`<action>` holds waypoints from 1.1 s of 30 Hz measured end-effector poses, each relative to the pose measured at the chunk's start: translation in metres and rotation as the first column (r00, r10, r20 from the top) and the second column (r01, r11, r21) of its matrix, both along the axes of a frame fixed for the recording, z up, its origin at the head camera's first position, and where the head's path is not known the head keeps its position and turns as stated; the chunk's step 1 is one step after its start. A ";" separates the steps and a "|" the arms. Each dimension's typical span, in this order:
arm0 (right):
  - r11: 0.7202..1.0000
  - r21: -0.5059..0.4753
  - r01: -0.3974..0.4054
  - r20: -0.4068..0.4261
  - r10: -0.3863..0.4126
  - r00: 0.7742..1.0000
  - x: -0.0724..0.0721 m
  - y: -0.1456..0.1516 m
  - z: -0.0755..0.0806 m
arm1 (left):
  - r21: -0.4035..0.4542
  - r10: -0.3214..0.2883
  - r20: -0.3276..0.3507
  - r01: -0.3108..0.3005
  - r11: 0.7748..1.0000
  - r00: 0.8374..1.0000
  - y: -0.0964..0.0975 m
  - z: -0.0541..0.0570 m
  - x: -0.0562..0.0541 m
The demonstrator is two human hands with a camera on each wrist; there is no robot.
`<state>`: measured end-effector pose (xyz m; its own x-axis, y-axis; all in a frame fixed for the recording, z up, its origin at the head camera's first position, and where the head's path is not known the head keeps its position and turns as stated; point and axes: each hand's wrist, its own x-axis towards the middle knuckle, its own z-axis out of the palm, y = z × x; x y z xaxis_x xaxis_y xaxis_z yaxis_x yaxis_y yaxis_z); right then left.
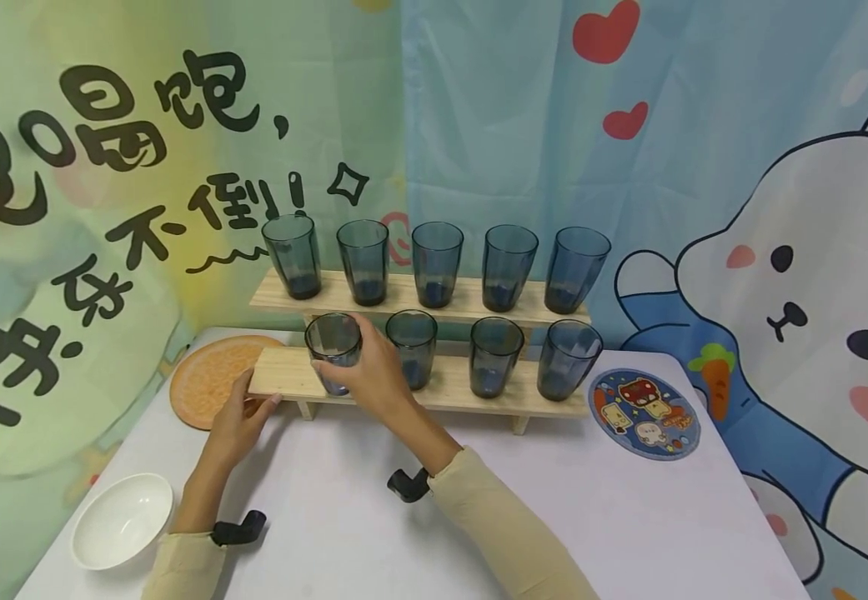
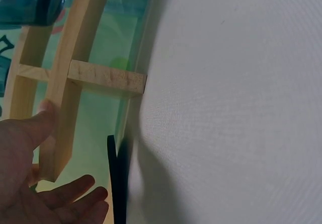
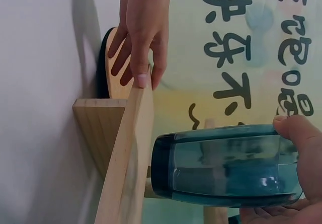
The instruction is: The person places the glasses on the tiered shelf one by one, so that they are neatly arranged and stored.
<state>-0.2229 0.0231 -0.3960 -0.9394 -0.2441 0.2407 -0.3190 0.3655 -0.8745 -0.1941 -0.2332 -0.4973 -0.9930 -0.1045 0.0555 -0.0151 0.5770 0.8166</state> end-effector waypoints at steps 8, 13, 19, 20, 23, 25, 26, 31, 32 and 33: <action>0.999 0.019 0.027 -0.016 -0.027 1.000 -0.021 -0.019 -0.006 | -0.009 -0.009 0.005 0.009 1.000 1.000 -0.001 -0.001 0.000; 0.999 0.030 0.027 -0.017 -0.026 1.000 -0.028 -0.025 -0.011 | -0.003 -0.009 0.004 0.009 1.000 1.000 -0.001 0.000 0.001; 0.998 0.058 0.032 -0.018 -0.031 0.999 -0.030 -0.027 -0.012 | -0.006 -0.016 -0.006 0.016 1.000 1.000 -0.001 0.000 -0.001; 0.998 0.060 0.032 -0.016 -0.031 0.999 -0.030 -0.026 -0.013 | -0.007 -0.018 -0.006 0.018 1.000 1.000 -0.001 0.000 -0.001; 0.998 0.062 0.032 -0.005 -0.031 0.999 -0.030 -0.026 -0.013 | -0.006 -0.020 -0.007 0.020 1.000 1.000 0.000 0.000 0.000; 0.998 0.062 0.029 0.003 -0.029 1.000 -0.030 -0.025 -0.014 | -0.003 -0.022 -0.009 0.022 1.000 1.000 0.000 0.000 0.000; 0.998 0.063 0.028 0.005 -0.028 1.000 -0.030 -0.025 -0.015 | 0.000 -0.023 -0.010 0.023 1.000 1.000 0.000 0.000 0.000; 0.997 0.074 0.010 0.004 -0.010 1.000 -0.031 -0.024 -0.015 | 0.005 -0.021 -0.008 0.021 1.000 1.000 0.000 0.000 0.000; 0.997 0.079 0.009 0.002 -0.009 1.000 -0.030 -0.024 -0.015 | 0.001 -0.020 -0.008 0.020 1.000 1.000 0.000 0.000 0.000; 0.997 0.082 0.008 0.002 -0.008 1.000 -0.030 -0.024 -0.015 | -0.003 -0.022 -0.006 0.022 1.000 1.000 0.000 0.001 0.000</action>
<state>-0.2529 -0.0009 -0.4109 -0.9418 -0.2557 0.2183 -0.3142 0.4384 -0.8421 -0.1945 -0.2334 -0.4966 -0.9947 -0.0823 0.0615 0.0024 0.5796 0.8149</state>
